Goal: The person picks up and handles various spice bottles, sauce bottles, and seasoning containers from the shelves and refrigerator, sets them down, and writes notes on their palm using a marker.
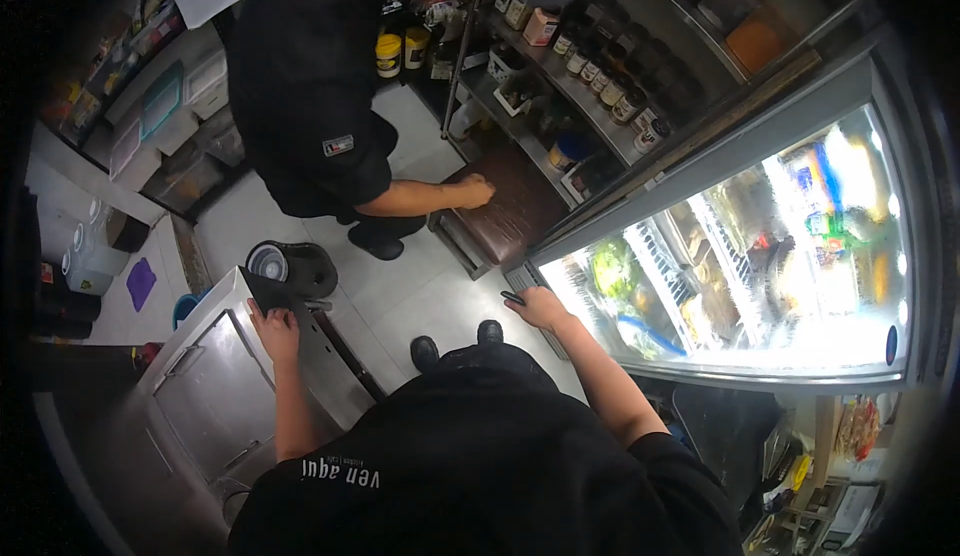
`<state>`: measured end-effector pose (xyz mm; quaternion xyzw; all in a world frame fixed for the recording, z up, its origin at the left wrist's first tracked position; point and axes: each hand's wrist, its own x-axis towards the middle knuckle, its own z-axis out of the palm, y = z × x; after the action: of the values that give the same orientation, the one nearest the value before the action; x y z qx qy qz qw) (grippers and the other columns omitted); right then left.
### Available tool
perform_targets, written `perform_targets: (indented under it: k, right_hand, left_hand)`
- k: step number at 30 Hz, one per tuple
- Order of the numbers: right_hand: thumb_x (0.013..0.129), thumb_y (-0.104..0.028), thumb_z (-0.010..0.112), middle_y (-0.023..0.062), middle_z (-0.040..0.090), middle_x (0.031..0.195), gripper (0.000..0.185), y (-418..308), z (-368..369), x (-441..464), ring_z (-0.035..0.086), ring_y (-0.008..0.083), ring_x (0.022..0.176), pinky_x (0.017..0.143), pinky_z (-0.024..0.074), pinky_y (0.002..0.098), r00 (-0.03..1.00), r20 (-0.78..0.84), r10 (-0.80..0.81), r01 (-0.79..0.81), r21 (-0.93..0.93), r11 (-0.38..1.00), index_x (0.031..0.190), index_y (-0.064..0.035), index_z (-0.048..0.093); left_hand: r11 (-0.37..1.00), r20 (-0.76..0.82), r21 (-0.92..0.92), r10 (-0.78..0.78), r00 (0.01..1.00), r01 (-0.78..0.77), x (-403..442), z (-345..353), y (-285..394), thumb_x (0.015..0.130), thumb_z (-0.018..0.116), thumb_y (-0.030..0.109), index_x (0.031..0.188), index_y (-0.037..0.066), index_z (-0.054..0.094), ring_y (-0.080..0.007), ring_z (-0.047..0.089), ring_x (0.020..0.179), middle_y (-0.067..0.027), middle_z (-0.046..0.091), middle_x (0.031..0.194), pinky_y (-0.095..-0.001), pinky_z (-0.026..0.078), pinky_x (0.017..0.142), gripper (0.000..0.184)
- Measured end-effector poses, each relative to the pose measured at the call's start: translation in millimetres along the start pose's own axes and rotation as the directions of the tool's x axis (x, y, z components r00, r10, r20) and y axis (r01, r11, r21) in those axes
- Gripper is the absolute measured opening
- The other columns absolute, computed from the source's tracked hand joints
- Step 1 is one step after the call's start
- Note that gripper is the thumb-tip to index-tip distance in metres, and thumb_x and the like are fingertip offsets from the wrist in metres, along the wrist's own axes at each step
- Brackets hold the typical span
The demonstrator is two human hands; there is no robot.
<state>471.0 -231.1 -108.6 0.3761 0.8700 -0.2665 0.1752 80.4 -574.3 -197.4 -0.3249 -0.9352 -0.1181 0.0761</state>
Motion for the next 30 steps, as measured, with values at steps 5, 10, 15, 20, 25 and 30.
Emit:
perform_targets:
  k: [5, 10, 15, 20, 25, 30]
  right_hand:
    - [0.092, -0.054, 0.049, 0.0253, 0.063, 0.073, 0.057, 9.0, 8.7, 8.5, 0.062, 0.0427, 0.076, 0.072, 0.0489, 0.0473, 0.997, -0.012, -0.081, 0.081, -0.033, 0.996, 0.082, -0.0001, 0.066]
    - [0.092, -0.053, 0.049, 0.0247, 0.062, 0.070, 0.056, 12.2, 12.6, 6.7, 0.062, 0.0425, 0.074, 0.072, 0.0484, 0.0473, 0.999, 0.034, -0.017, 0.019, -0.054, 0.998, 0.081, 0.0001, 0.066]
    - [0.092, -0.053, 0.049, 0.0246, 0.062, 0.069, 0.057, 8.8, 17.0, 5.1, 0.062, 0.0421, 0.073, 0.072, 0.0482, 0.0471, 0.998, 0.064, 0.009, -0.004, -0.078, 0.997, 0.080, 0.0004, 0.066]
    - [0.092, -0.052, 0.051, 0.0244, 0.062, 0.071, 0.056, 4.1, 23.8, 6.4, 0.062, 0.0415, 0.075, 0.072, 0.0483, 0.0466, 0.994, 0.103, 0.024, -0.018, -0.062, 0.998, 0.082, 0.0008, 0.066]
    - [0.092, -0.050, 0.051, 0.0253, 0.063, 0.078, 0.053, -6.3, 20.1, 7.3, 0.063, 0.0421, 0.080, 0.077, 0.0488, 0.0475, 0.985, 0.163, 0.057, -0.044, -0.083, 0.996, 0.087, 0.0003, 0.067]
    - [0.093, -0.047, 0.050, 0.0266, 0.065, 0.086, 0.051, -19.0, 14.9, 12.4, 0.062, 0.0426, 0.087, 0.082, 0.0491, 0.0479, 0.961, 0.243, 0.134, -0.104, -0.131, 0.986, 0.090, 0.0003, 0.068]
  left_hand:
    - [1.000, -0.005, 0.009, 0.006, 1.000, -0.006, 0.1, 2.0, -0.1, 0.079, 0.064, 0.015, 0.085, 0.003, 0.070, -0.0405, 0.028, 0.138, -0.0142, 0.067, 0.098, -0.0592, 0.025, 0.110, 0.015]
    - [0.996, 0.048, 0.026, -0.086, 0.995, 0.084, 1.1, -5.1, 4.8, 0.082, 0.061, 0.016, 0.085, 0.004, 0.069, -0.0358, 0.026, 0.140, -0.0104, 0.066, 0.100, -0.0689, 0.021, 0.105, 0.014]
    - [0.996, 0.046, 0.023, -0.082, 0.996, 0.081, 2.6, 1.8, 0.0, 0.084, 0.060, 0.015, 0.087, 0.005, 0.069, -0.0360, 0.026, 0.140, -0.0097, 0.066, 0.101, -0.0681, 0.020, 0.106, 0.014]
    - [0.995, 0.063, 0.009, -0.095, 0.993, 0.095, 4.4, 1.0, -0.7, 0.085, 0.059, 0.015, 0.087, 0.005, 0.069, -0.0356, 0.027, 0.140, -0.0096, 0.066, 0.103, -0.0677, 0.022, 0.106, 0.015]
    - [0.997, 0.038, -0.005, -0.078, 0.996, 0.078, 5.9, 0.0, -0.9, 0.085, 0.060, 0.015, 0.088, 0.005, 0.069, -0.0343, 0.027, 0.140, -0.0088, 0.067, 0.103, -0.0675, 0.024, 0.105, 0.014]
    - [0.995, 0.042, 0.015, -0.095, 0.995, 0.095, 5.8, 6.1, -3.5, 0.086, 0.060, 0.016, 0.087, 0.006, 0.069, -0.0323, 0.027, 0.141, -0.0072, 0.066, 0.101, -0.0710, 0.023, 0.103, 0.014]
